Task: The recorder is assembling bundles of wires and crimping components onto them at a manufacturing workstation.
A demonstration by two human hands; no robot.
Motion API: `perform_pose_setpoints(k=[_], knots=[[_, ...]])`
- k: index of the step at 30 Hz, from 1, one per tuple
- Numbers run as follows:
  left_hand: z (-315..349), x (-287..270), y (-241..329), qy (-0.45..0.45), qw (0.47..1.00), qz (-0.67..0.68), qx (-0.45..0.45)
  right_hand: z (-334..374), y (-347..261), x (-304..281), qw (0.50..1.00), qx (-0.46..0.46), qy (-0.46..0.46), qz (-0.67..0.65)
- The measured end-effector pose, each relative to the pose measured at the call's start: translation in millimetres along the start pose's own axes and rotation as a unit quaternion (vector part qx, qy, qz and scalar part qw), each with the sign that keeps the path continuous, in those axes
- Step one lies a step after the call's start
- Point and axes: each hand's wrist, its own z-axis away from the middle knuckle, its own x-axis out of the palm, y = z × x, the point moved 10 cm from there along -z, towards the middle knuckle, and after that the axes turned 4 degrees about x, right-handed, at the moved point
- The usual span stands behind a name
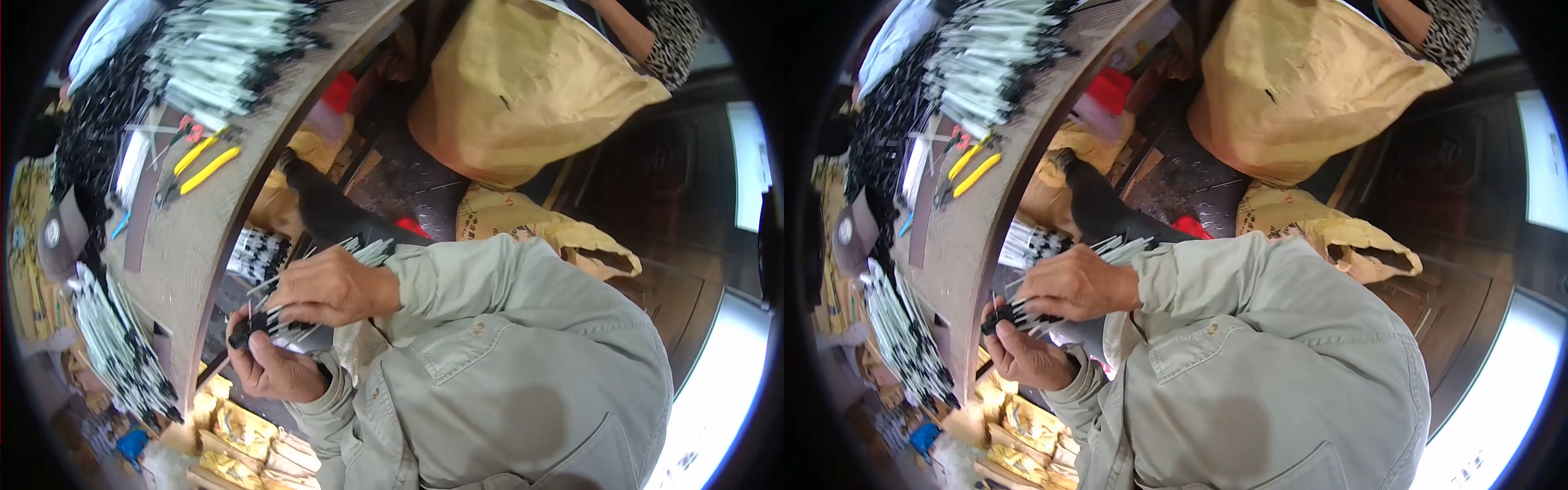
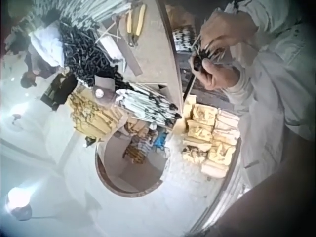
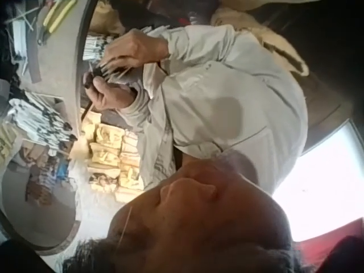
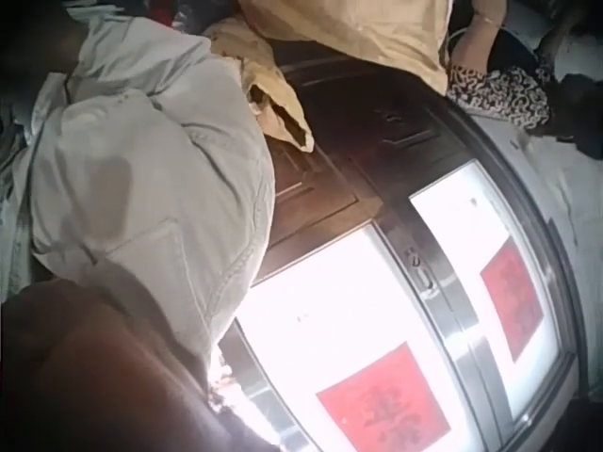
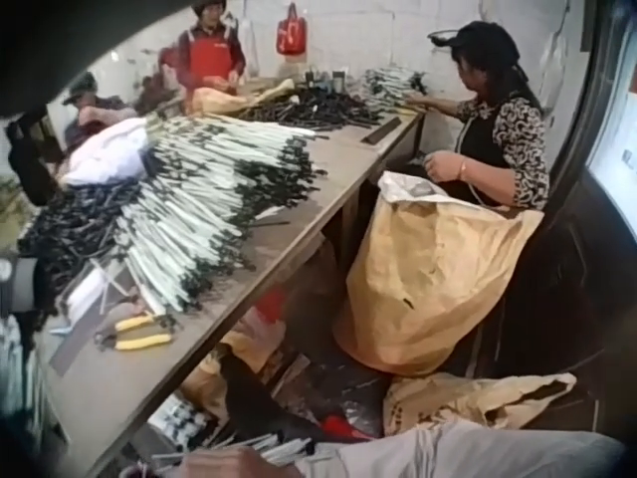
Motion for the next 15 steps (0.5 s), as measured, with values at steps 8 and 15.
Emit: perform_pose_setpoints(k=[8,15], knots=[[-2.0,-4.3,-12.6,-0.054,0.998,0.002,0.016,-13.6,18.0,17.0,0.988,0.059,-0.118,-0.085],[1.0,-15.2,-16.9,-0.010,0.999,0.033,0.010,-17.5,14.3,26.8,0.988,0.043,-0.128,-0.079]])
